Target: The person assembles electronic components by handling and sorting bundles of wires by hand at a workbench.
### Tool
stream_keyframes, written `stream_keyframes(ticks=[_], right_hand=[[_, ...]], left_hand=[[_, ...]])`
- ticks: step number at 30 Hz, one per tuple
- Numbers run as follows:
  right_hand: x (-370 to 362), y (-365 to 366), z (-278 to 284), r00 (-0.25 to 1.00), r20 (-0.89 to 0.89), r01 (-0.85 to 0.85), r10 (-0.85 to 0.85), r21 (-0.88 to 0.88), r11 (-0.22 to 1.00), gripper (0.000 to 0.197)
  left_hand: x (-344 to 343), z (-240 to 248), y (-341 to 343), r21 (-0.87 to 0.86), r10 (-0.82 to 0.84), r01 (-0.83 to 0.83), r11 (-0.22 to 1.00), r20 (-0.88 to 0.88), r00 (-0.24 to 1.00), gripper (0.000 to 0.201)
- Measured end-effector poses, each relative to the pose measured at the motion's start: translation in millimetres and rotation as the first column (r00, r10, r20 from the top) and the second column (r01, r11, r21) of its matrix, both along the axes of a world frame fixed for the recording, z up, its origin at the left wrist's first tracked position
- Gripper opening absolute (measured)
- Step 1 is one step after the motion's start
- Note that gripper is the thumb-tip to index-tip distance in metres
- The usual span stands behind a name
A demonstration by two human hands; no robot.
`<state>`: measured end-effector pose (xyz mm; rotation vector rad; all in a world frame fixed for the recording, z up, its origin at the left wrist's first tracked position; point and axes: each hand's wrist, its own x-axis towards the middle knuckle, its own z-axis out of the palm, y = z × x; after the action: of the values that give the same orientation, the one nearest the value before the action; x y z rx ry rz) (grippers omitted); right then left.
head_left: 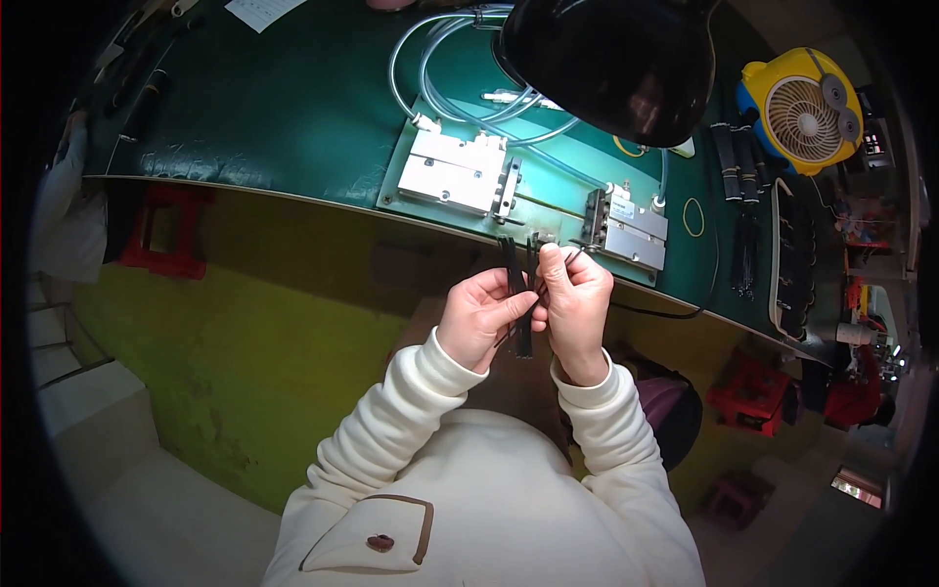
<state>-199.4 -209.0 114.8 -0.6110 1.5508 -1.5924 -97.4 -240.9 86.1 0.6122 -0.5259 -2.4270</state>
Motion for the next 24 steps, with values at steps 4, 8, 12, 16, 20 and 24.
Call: stream_keyframes(ticks=[4,8,12,16,20,24], right_hand=[[4,0,9,1.0,-0.001,-0.015,0.015,-0.031,0.999,0.018],[8,0,14,0.989,-0.136,-0.053,0.053,0.001,0.999,0.017],[6,0,14,0.995,-0.095,-0.03,0.032,0.026,0.999,0.018],[5,0,9,0.997,-0.078,0.003,-0.001,0.024,1.0,0.018],[6,1,9,0.996,-0.093,0.008,-0.009,-0.012,1.0,0.018],[9,1,8,0.989,-0.136,0.058,-0.059,-0.015,0.998,0.02]], left_hand=[[5,0,-1,0.02,-0.018,0.018,1.0,-0.018,1.0,0.015],[8,-1,-3,0.016,-0.053,0.054,0.998,-0.04,0.998,0.015],[7,-1,0,0.044,-0.051,0.051,0.998,-0.006,0.999,0.012],[5,-2,1,0.066,-0.007,0.006,0.998,0.02,1.0,0.01],[3,-2,2,0.066,0.011,-0.012,0.998,0.006,1.0,0.008],[2,-3,5,0.059,0.053,-0.053,0.997,-0.014,0.998,0.008]])
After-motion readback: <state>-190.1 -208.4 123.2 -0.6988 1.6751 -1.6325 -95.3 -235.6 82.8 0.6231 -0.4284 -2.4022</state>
